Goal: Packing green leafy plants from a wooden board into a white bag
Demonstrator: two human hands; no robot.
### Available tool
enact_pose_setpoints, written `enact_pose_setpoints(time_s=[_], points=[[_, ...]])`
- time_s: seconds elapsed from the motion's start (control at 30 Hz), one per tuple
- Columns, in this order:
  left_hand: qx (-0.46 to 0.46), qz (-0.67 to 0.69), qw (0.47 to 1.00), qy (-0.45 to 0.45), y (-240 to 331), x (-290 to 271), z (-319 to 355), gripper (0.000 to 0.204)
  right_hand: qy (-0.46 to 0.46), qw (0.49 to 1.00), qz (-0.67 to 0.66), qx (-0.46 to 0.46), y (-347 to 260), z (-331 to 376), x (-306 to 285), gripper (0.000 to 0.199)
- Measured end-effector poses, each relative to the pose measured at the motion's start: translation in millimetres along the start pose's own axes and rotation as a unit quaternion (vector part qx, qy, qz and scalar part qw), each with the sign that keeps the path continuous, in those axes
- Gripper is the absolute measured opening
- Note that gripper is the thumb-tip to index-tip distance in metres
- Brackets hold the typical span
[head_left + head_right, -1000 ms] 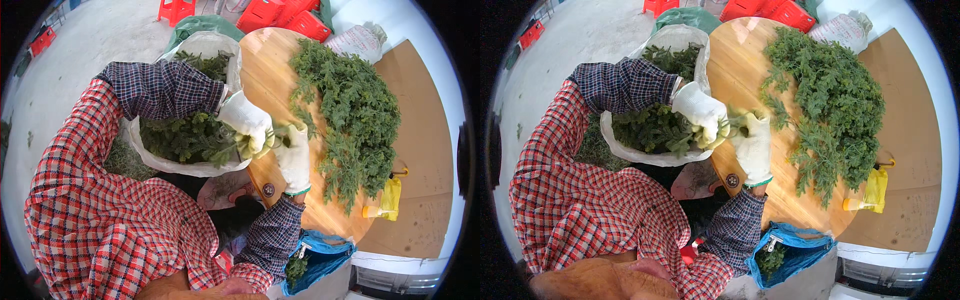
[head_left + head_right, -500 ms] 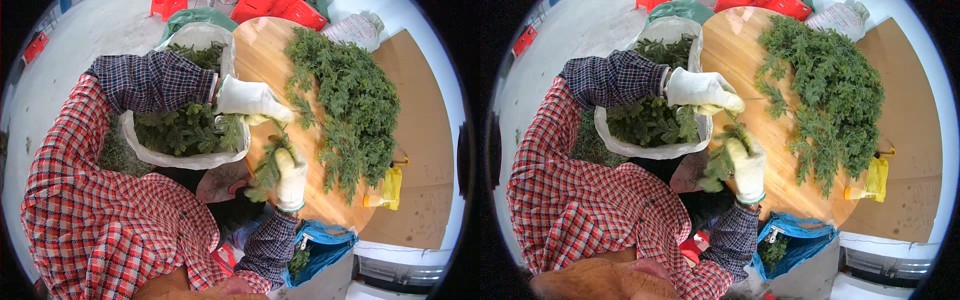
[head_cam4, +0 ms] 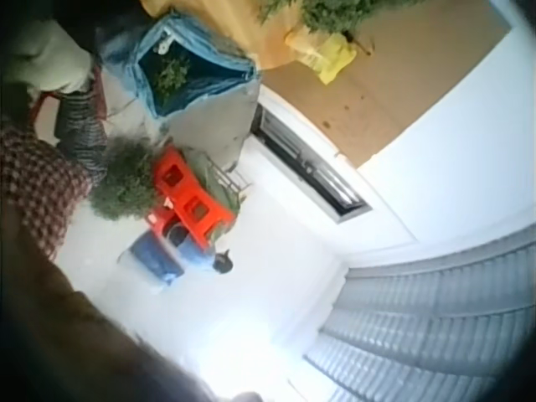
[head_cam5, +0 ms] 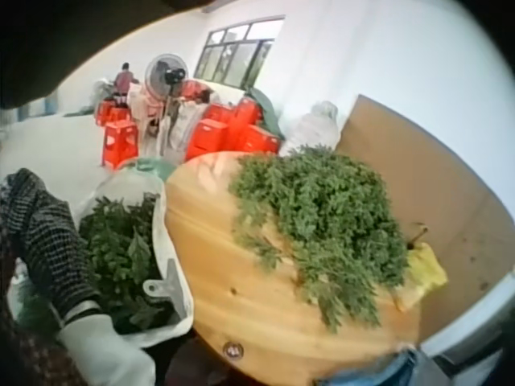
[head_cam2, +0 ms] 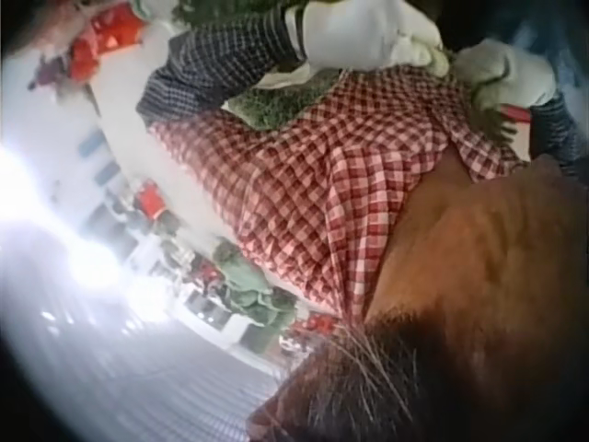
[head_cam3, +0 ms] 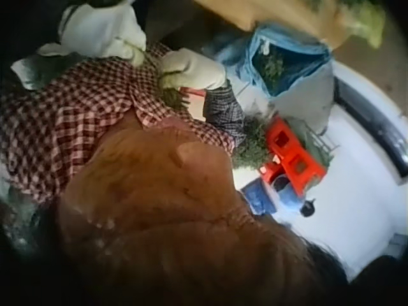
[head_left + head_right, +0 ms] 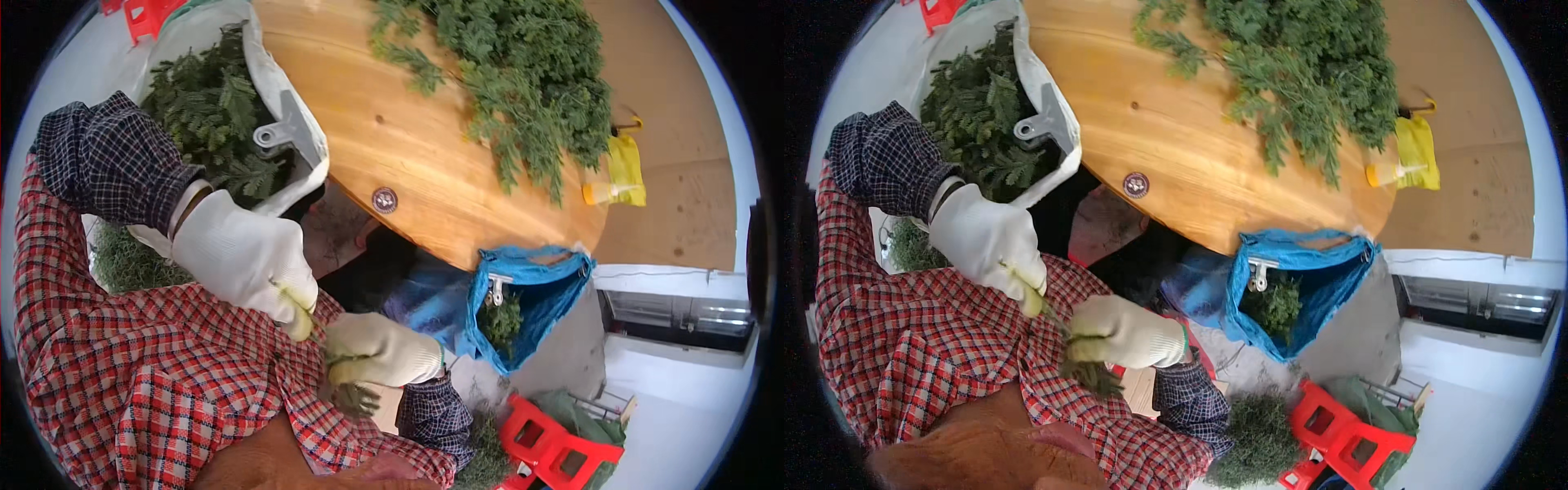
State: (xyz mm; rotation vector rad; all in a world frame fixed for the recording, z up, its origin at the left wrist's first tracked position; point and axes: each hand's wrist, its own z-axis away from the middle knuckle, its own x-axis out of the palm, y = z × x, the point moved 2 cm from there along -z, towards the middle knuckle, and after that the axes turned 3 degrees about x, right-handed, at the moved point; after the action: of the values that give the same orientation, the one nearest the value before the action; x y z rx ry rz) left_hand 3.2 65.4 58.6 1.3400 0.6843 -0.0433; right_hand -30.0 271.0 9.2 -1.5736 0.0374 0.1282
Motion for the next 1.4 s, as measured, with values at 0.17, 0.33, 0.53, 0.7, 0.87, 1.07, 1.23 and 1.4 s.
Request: enact_pose_setpoints(time_s=[0.17, 0.33, 0.53, 0.7, 0.87, 1.07, 1.23, 1.4], points=[[-0.005, -0.408, 0.867, 0.285, -16, -86, 76, 0.027, 0.101, 0.981, 0.011, 0.163, 21, 37, 27, 0.015], [-0.005, 0.255, 0.821, 0.510, -48, -159, 96, 0.035, 0.484, 0.874, -0.046, -0.013, -19, 2, 5, 0.034], [0.009, 0.202, 0.657, 0.726, -66, -141, 112, 0.042, 0.414, 0.908, 0.039, -0.058, -30, -135, -4, 0.015], [0.009, 0.323, 0.648, 0.690, -88, -143, 120, 0.047, 0.264, 0.791, 0.545, 0.087, -8, -221, 2, 0.065], [-0.008, 0.297, 0.648, 0.701, -73, -119, 141, 0.047, 0.323, 0.841, 0.429, -0.064, -24, -217, -12, 0.080], [-0.046, -0.004, 0.727, 0.685, -86, -111, 121, 0.045, 0.549, 0.798, 0.192, -0.155, -2, -222, -36, 0.070], [0.036, 0.175, 0.747, 0.640, -61, -100, 103, 0.033, 0.550, 0.795, 0.172, -0.190, 17, -235, -67, 0.075], [-0.022, 0.163, 0.706, 0.689, -38, -88, 91, 0.034, 0.491, 0.862, 0.025, -0.123, 14, -229, -73, 0.032]])
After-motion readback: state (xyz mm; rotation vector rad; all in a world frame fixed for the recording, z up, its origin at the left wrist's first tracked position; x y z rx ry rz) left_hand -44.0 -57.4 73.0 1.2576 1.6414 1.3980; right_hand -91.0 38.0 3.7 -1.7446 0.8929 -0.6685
